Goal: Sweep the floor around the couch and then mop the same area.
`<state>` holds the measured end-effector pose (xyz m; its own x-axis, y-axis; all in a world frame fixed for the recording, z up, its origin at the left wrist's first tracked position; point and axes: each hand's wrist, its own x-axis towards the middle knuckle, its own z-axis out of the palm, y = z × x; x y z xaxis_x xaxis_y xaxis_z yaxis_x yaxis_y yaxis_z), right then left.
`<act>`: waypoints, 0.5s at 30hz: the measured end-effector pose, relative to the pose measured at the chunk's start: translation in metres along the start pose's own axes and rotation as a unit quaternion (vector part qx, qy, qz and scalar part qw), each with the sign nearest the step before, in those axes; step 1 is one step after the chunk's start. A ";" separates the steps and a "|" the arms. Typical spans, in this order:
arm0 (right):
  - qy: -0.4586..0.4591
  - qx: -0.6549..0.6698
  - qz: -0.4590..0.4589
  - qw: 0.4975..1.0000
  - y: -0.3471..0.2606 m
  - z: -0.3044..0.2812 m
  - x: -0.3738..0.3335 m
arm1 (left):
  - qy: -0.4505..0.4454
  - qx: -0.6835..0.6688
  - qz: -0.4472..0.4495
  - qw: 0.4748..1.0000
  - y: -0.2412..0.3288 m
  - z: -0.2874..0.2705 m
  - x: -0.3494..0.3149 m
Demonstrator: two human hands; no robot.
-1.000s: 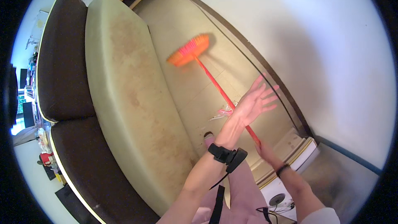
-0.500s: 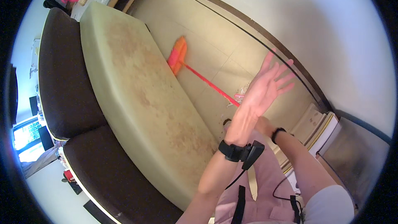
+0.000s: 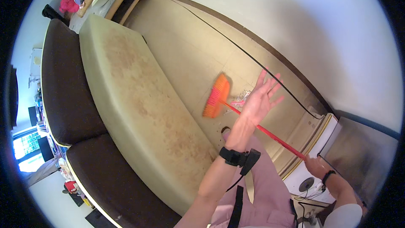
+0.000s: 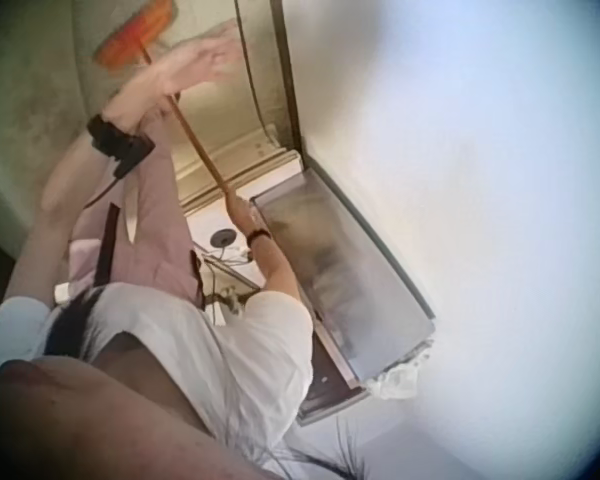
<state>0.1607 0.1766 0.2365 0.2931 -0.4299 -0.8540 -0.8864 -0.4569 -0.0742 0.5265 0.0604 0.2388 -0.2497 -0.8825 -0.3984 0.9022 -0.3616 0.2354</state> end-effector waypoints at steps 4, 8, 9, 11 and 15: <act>0.096 -0.020 0.006 0.995 0.025 0.021 -0.043 | 0.005 0.008 0.002 1.000 0.003 0.002 -0.002; 0.061 0.073 0.019 0.995 0.041 0.033 -0.062 | 0.007 0.008 -0.008 1.000 -0.004 0.013 0.004; 0.045 0.105 0.018 0.993 0.037 0.035 -0.058 | 0.004 0.012 -0.005 1.000 0.000 0.011 0.003; 0.034 0.135 0.014 0.990 0.017 0.026 -0.042 | 0.005 0.007 -0.003 1.000 0.005 0.010 -0.001; 0.096 0.196 -0.042 0.975 -0.032 0.009 0.068 | -0.021 0.000 0.007 1.000 0.015 0.015 -0.002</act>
<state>0.2062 0.1689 0.1759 0.3982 -0.5595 -0.7269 -0.9145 -0.1806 -0.3620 0.5356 0.0521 0.2566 -0.2517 -0.8995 -0.3571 0.9057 -0.3490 0.2408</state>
